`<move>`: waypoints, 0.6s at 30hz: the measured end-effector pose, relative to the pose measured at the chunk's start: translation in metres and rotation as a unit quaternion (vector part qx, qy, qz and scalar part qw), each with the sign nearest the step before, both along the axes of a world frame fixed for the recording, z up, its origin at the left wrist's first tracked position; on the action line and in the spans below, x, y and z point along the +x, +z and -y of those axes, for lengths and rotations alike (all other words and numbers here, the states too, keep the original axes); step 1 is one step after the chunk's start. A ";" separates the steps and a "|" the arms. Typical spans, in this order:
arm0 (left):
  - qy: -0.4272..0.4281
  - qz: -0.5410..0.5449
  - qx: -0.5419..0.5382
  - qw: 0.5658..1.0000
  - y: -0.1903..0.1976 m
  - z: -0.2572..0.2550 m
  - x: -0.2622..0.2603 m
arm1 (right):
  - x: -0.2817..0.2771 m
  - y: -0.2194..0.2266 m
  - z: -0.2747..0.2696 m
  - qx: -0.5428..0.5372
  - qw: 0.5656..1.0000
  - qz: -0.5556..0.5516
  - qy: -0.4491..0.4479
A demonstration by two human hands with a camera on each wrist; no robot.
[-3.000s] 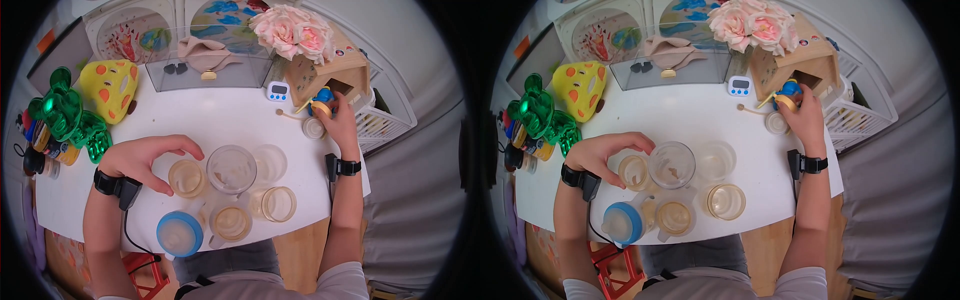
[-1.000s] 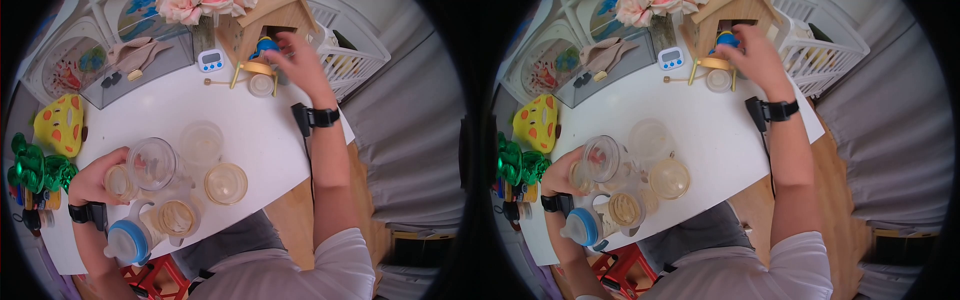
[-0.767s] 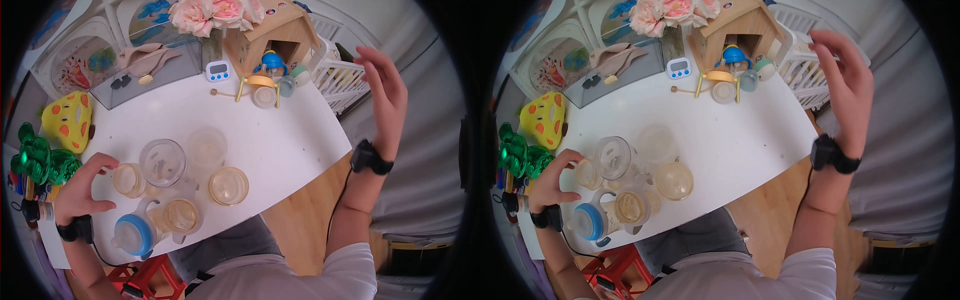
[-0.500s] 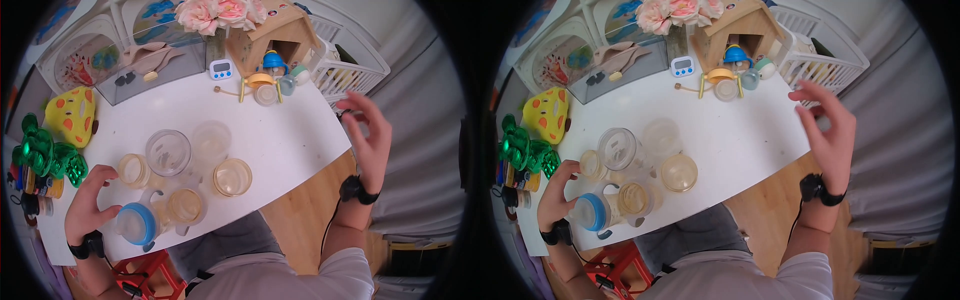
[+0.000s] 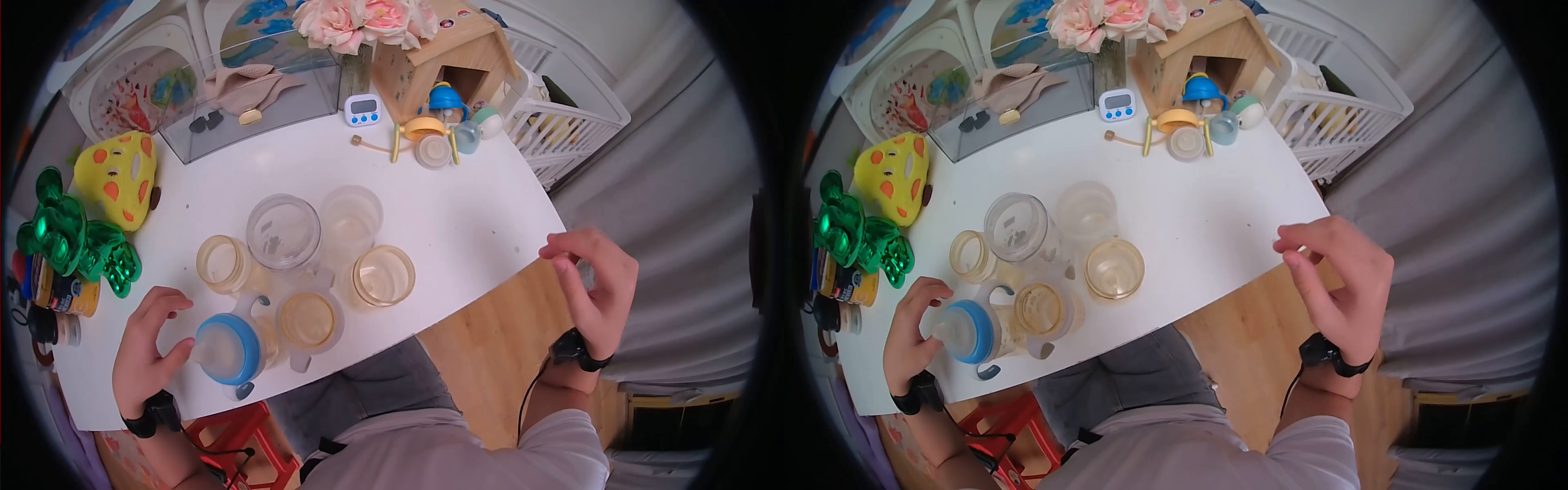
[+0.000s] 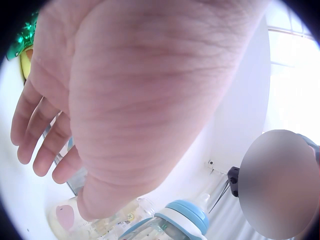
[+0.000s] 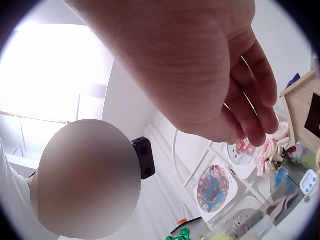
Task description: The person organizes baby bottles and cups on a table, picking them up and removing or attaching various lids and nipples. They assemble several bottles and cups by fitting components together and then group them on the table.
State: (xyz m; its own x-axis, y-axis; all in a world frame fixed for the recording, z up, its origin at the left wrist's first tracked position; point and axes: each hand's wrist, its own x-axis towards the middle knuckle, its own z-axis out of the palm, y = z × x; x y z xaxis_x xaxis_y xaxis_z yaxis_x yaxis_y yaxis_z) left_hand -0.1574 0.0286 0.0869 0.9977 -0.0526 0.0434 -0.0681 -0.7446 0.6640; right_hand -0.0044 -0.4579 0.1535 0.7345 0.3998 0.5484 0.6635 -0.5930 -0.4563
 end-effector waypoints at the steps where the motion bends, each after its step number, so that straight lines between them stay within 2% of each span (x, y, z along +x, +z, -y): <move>1: -0.001 0.000 0.000 1.000 0.001 0.000 -0.002 | -0.001 0.000 0.000 0.000 1.000 0.000 -0.001; 7: 0.012 -0.002 0.012 1.000 0.002 0.001 -0.019 | 0.001 -0.003 -0.011 0.006 0.999 0.006 0.037; 18: 0.016 -0.012 -0.001 1.000 -0.002 0.001 -0.029 | 0.031 -0.010 -0.017 0.026 0.999 0.004 -0.023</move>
